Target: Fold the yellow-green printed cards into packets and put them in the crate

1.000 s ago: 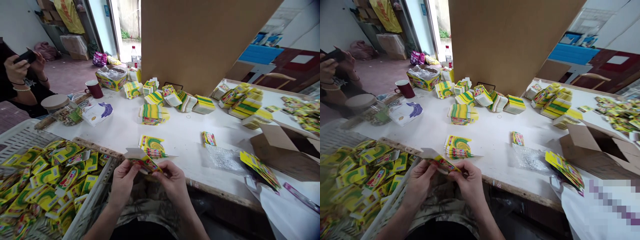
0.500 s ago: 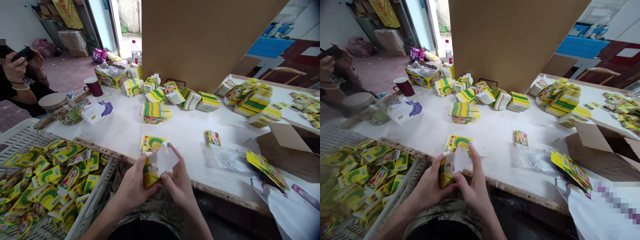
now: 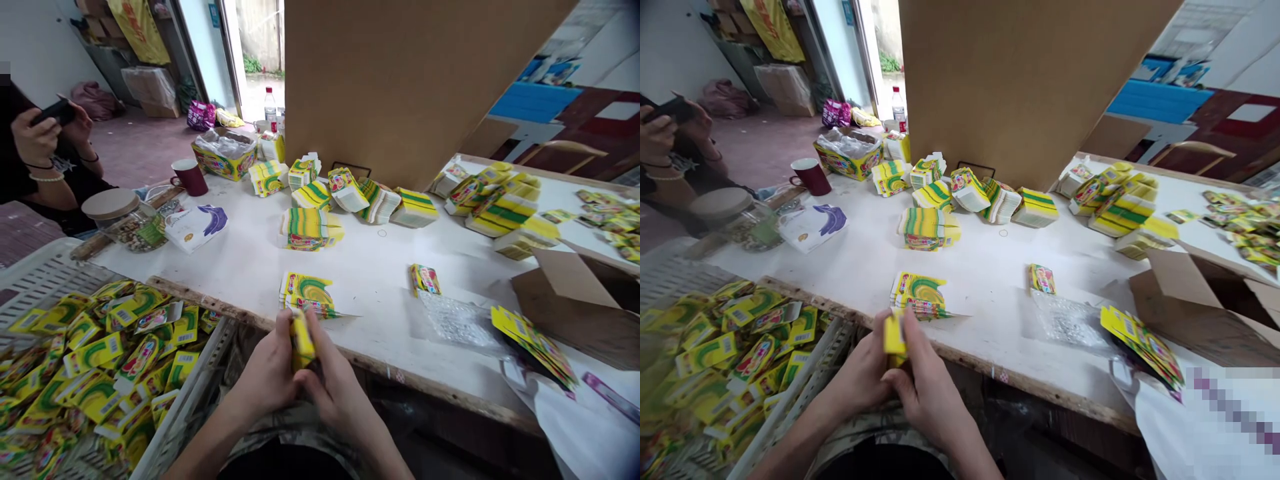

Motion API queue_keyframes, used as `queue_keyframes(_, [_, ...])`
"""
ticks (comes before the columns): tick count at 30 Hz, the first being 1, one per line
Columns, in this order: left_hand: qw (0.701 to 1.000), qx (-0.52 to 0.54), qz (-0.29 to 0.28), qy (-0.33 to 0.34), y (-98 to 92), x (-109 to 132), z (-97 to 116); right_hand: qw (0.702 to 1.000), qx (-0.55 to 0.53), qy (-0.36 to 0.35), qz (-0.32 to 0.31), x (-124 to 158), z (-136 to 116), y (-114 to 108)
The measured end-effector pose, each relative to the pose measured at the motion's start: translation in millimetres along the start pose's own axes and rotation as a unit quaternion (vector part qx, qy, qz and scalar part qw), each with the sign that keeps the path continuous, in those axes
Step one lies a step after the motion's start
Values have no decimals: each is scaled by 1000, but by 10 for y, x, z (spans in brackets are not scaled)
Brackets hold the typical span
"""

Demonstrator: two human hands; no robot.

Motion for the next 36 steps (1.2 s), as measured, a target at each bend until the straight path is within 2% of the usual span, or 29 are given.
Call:
queue_keyframes(2, [999,26,35,4,35,14,-50,998,46,-30,1,3,22,0])
queue_keyframes(4, [997,15,77,-14,34,49,-76,996,57,-40,56,-10,57,-43])
queue_keyframes(6, [995,-3,89,-42,-5,96,-73,991,63,-44,109,-15,90,-113])
queue_keyframes(7, [995,-9,84,-53,-37,118,-64,990,72,-47,112,-14,103,-145])
queue_keyframes(11, [996,-37,45,-63,-179,146,-5,990,125,-56,25,-7,150,-224])
queue_keyframes(14, [995,-67,34,-67,-264,101,27,987,148,-56,-16,-15,168,-285])
queue_keyframes(21, [997,-32,-40,-55,-361,9,53,986,122,-43,-105,-56,-4,-486])
queue_keyframes(23, [998,-26,-22,-53,-318,8,49,989,112,-33,-94,-66,-12,-453])
queue_keyframes(26, [993,46,50,-93,-228,34,30,998,62,-25,-11,-98,88,-338])
queue_keyframes(27, [983,110,96,-108,-221,52,18,999,30,-26,19,-118,141,-306])
queue_keyframes(29, [935,253,228,-98,-278,100,-9,996,2,-18,83,-183,255,-293])
queue_keyframes(31, [855,353,377,-51,-412,159,-50,984,91,18,154,-276,353,-352])
queue_keyframes(32, [816,389,427,-39,-479,184,-77,969,160,41,182,-327,387,-393])
queue_keyframes(34, [761,452,461,-66,-557,210,-138,938,270,76,204,-427,426,-462])
queue_keyframes(36, [728,509,442,-121,-533,218,-183,927,305,87,201,-500,442,-487])
Point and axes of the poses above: each hand's wrist, its own x-axis away from the middle knuckle, its own y-axis out of the palm, z = x × y, the point moved 2 cm from there along -x, towards the middle knuckle, and after that the axes turned 4 degrees about -z, right-handed, at the moved point
